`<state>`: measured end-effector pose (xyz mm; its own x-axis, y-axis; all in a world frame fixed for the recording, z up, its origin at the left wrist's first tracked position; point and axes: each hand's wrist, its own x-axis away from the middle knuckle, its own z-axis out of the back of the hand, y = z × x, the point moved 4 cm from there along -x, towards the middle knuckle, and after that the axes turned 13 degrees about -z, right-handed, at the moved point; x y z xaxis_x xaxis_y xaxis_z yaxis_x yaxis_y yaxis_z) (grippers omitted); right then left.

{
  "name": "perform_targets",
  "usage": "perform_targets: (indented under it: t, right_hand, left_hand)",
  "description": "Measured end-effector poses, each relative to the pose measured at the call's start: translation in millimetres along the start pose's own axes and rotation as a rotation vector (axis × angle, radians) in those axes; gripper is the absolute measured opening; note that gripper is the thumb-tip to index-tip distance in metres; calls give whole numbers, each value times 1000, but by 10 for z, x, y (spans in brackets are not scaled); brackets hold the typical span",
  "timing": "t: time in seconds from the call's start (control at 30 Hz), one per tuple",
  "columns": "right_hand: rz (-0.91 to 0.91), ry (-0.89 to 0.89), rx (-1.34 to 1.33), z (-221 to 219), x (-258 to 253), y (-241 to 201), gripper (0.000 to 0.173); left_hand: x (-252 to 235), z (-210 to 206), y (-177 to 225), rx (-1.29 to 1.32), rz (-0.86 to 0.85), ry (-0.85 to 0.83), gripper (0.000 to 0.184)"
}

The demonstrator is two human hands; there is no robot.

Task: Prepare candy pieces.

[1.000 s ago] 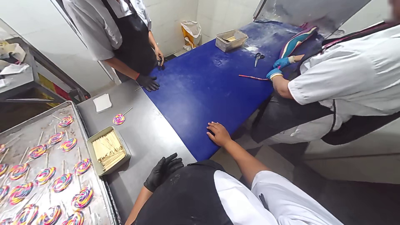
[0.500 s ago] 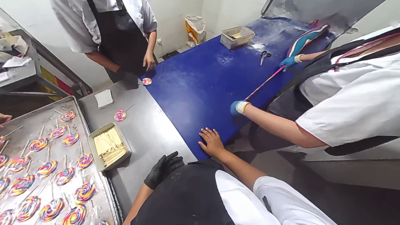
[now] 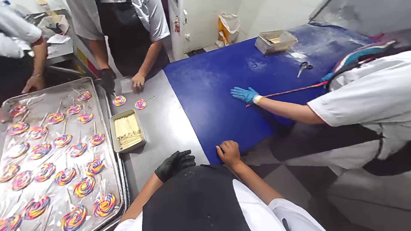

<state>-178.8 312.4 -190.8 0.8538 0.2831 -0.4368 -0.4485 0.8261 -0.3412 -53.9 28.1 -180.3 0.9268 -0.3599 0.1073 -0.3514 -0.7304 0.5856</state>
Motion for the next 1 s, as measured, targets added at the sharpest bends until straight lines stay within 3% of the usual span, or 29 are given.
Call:
perform_targets:
  t: [0.3, 0.5, 0.9, 1.0]
  right_hand:
    - [93, -14, -17, 52, 5, -67, 56]
    - [42, -130, 53, 35, -33, -99, 54]
    - [30, -96, 18, 51, -31, -54, 48]
    - [15, -192, 44, 81, -60, -61, 46]
  left_hand:
    - [37, -70, 19, -22, -1, 5, 72]
    - [25, -4, -30, 44, -5, 8, 68]
    - [-6, -23, -27, 91, 3, 35, 77]
    - [-25, -17, -36, 102, 19, 36, 77]
